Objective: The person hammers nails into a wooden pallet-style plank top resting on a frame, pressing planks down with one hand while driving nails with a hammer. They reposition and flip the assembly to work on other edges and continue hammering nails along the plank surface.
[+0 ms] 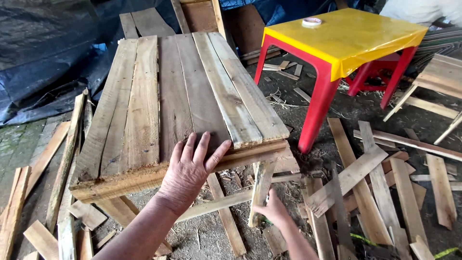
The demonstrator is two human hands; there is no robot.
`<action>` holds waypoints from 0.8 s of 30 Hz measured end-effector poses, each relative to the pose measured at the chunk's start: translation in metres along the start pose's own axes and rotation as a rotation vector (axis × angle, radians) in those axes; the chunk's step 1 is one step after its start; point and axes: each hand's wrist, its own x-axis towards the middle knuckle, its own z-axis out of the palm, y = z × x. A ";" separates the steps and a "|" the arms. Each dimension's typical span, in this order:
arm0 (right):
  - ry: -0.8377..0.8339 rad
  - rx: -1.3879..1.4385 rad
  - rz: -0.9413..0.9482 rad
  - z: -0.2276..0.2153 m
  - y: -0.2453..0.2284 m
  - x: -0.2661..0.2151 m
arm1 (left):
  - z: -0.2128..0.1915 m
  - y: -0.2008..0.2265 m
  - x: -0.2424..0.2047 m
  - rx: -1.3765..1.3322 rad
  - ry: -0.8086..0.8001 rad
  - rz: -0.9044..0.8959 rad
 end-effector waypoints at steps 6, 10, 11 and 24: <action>0.516 -0.021 -0.055 0.063 0.043 0.064 | -0.014 -0.003 -0.010 0.021 0.009 0.022; 0.512 -0.014 -0.074 0.053 0.042 0.067 | -0.010 -0.004 -0.006 0.030 0.040 0.012; 0.507 0.012 -0.068 0.058 0.046 0.064 | -0.009 -0.002 -0.011 0.015 0.047 0.008; 0.493 -0.074 -0.059 0.045 0.047 0.063 | -0.002 -0.003 -0.007 0.015 0.026 -0.009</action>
